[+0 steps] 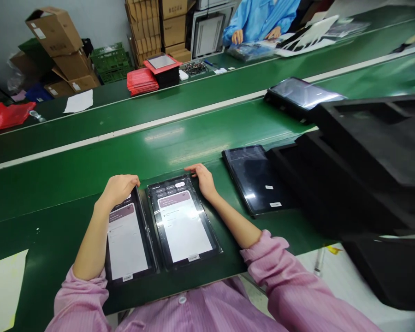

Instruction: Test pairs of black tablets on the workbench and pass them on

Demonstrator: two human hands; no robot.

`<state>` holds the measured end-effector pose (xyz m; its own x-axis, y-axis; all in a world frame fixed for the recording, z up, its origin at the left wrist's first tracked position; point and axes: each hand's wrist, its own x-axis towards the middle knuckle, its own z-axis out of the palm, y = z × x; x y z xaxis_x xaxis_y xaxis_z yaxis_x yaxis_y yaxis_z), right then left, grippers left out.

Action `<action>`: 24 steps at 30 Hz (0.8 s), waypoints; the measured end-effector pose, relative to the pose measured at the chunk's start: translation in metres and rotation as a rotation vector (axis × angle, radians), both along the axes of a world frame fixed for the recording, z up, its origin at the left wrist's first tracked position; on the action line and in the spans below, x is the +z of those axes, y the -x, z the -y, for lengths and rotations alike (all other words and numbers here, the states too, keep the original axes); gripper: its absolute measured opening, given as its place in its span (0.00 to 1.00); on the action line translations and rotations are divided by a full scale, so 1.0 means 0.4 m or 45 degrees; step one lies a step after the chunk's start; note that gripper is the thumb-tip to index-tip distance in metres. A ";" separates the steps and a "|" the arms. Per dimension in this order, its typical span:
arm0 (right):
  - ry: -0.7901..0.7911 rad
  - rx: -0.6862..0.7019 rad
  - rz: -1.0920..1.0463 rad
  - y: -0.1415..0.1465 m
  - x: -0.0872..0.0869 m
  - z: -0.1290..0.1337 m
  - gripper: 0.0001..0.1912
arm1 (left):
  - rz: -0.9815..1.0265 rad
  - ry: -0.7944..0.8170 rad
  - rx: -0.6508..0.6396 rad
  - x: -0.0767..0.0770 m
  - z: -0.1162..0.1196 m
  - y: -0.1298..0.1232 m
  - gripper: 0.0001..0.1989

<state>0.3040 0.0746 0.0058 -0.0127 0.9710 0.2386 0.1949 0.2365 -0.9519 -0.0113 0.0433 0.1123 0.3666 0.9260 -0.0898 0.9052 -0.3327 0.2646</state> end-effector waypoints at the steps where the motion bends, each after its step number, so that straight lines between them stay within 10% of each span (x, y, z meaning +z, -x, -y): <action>1: 0.013 -0.009 0.057 -0.001 0.001 0.001 0.31 | 0.007 0.013 0.000 -0.001 0.000 -0.002 0.36; 9: 0.109 -0.026 0.427 -0.013 0.009 0.011 0.25 | 0.144 0.155 -0.176 -0.024 0.014 -0.044 0.31; 19: 0.468 0.306 -0.744 0.025 0.030 0.024 0.32 | 0.162 0.322 -0.192 -0.060 0.021 0.003 0.31; 24: 0.410 0.188 -0.552 0.019 0.024 0.024 0.35 | 0.076 0.355 -0.135 -0.049 0.010 0.030 0.30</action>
<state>0.2966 0.0648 0.0154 -0.1207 0.9911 -0.0559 -0.2435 -0.0841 -0.9663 -0.0233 0.0393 0.0928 0.4722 0.8249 -0.3108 0.8494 -0.3315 0.4107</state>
